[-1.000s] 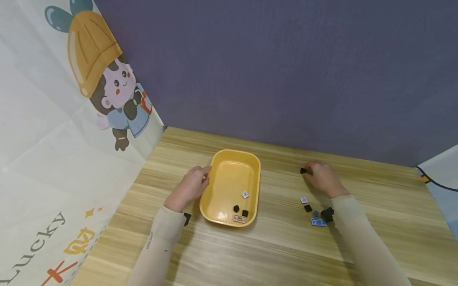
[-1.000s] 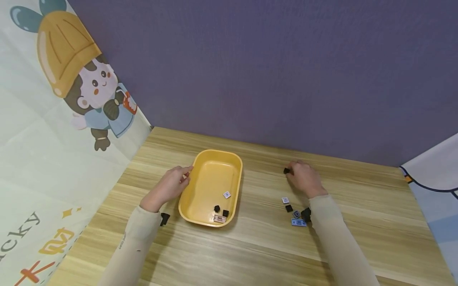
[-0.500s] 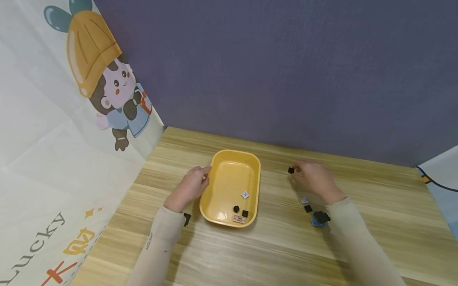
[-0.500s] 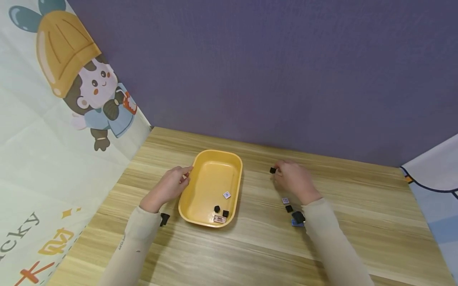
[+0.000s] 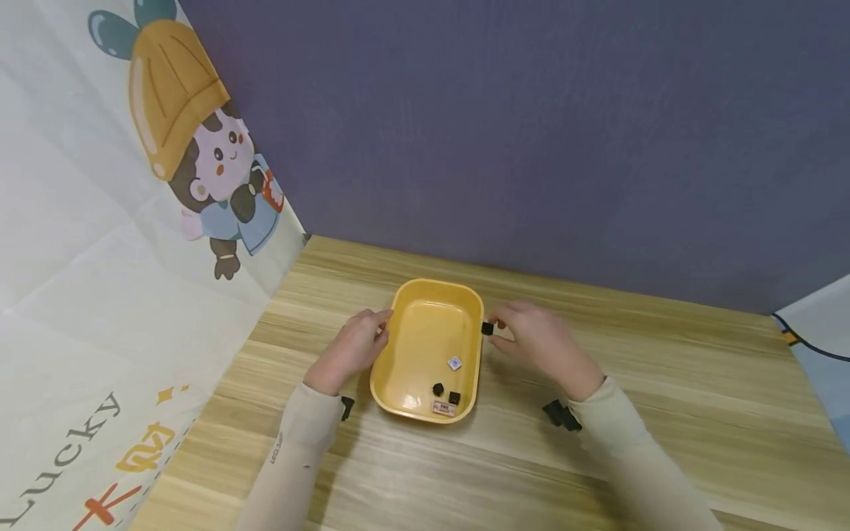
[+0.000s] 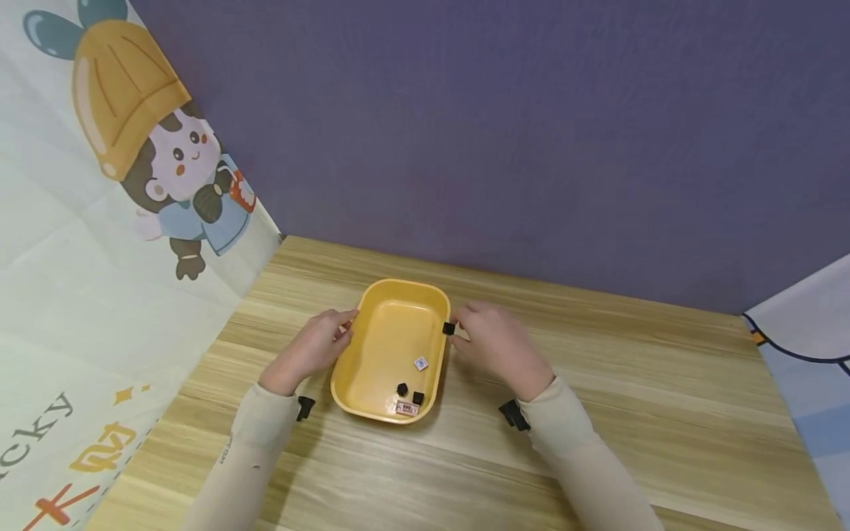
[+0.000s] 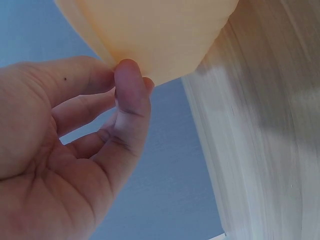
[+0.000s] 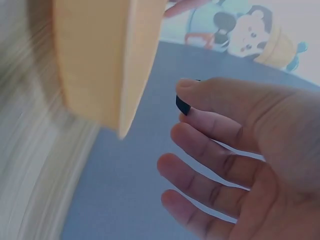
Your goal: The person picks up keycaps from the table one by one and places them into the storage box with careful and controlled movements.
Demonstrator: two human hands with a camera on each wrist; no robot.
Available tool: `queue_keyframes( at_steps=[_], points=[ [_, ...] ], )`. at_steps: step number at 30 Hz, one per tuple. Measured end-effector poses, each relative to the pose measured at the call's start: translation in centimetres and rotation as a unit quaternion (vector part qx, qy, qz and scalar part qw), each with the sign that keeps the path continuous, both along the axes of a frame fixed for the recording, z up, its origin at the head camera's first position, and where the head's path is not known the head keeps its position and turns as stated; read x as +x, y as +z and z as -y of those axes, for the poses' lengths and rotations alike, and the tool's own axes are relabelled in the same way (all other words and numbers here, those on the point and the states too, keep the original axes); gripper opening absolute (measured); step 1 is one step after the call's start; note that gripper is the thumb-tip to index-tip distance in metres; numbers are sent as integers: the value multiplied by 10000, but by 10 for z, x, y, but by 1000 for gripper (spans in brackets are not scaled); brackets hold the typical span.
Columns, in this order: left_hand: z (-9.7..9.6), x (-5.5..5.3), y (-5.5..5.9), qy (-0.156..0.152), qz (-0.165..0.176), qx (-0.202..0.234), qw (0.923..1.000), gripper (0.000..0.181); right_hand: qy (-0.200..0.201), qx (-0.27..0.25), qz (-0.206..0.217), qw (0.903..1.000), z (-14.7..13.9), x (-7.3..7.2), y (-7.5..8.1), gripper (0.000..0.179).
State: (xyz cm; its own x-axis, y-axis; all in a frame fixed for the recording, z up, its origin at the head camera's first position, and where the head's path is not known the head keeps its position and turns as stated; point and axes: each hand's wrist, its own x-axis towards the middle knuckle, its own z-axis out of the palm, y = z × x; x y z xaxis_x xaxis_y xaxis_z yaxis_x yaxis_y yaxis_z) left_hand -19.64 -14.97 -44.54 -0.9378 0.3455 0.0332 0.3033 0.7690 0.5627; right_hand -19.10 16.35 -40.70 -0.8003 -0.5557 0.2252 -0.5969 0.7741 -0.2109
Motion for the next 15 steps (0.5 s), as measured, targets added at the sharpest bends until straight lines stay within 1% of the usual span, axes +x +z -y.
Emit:
queue_keyframes(
  at_steps=[6,10,15],
  points=[
    [0,0,-1,-5,1,5,10000,41,224,-136,-83,9996,17,9,4,24],
    [0,0,-1,-2,-8,12,10000,41,279,-131,-114,9995,22,12,4,24],
    [0,0,-1,-6,-34,23,10000,41,255,-79,-117,9996,24,13,3,26]
  ],
)
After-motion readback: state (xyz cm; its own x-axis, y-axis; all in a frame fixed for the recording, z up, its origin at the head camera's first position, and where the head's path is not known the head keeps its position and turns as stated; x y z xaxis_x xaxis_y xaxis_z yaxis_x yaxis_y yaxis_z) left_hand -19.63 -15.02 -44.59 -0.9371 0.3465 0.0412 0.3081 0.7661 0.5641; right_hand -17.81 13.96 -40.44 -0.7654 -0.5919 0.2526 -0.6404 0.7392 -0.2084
